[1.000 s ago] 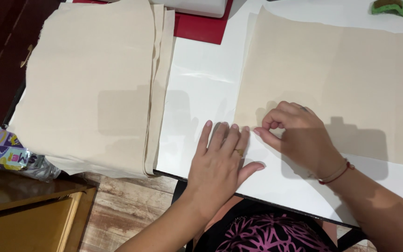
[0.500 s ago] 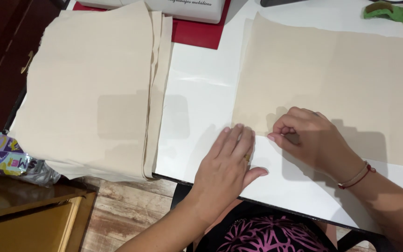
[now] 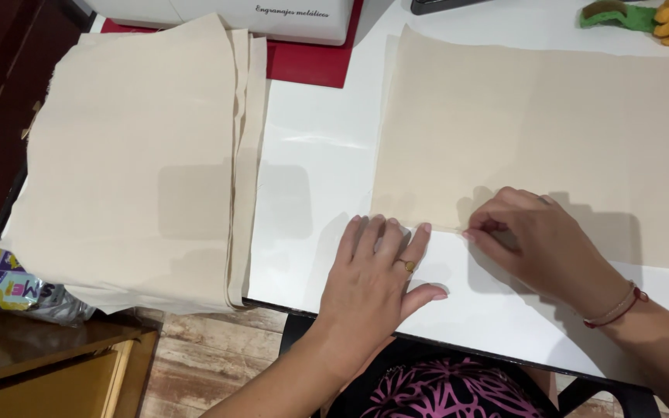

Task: Folding the edge of a fabric piece and securing it with sewing pins

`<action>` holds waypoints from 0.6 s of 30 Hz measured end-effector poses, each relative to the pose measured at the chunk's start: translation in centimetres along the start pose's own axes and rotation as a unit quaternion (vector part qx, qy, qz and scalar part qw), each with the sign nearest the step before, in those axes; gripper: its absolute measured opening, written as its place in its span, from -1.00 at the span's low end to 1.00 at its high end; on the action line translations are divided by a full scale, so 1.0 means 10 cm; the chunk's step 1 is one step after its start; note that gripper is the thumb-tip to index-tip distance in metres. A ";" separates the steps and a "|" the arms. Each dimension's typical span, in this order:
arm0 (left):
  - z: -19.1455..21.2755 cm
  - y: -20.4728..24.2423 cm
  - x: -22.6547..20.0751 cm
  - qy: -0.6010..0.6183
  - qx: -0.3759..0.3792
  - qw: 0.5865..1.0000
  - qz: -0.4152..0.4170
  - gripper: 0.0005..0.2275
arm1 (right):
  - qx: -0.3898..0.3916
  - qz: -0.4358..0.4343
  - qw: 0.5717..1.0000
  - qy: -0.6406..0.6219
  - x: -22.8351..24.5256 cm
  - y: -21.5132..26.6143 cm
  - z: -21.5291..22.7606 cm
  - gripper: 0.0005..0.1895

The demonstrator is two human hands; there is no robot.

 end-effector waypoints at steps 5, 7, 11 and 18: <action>-0.06 -0.02 -0.16 0.035 0.025 0.999 -0.008 -0.15 | 0.002 0.001 1.000 0.027 -0.03 0.00 -0.03 -0.85; -0.06 -0.03 -0.16 0.021 0.013 1.000 -0.012 -0.16 | 0.001 -0.002 1.000 0.020 -0.02 -0.01 -0.01 -0.85; -0.01 -0.07 -0.18 -0.005 0.009 1.000 -0.013 -0.22 | -0.006 0.018 1.000 0.014 -0.01 -0.02 0.01 -0.86; -0.04 -0.13 -0.20 0.014 -0.001 1.000 -0.011 -0.26 | -0.012 0.006 1.000 -0.003 -0.08 0.06 0.03 -0.83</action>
Point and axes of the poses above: each hand's wrist, its own y-axis away from the middle knuckle, its own z-axis out of the back of the hand, x = y × z, the point moved 8 cm from there along -y, towards the middle knuckle, and after that the axes turned 4 degrees about y, right-handed, at the moved point
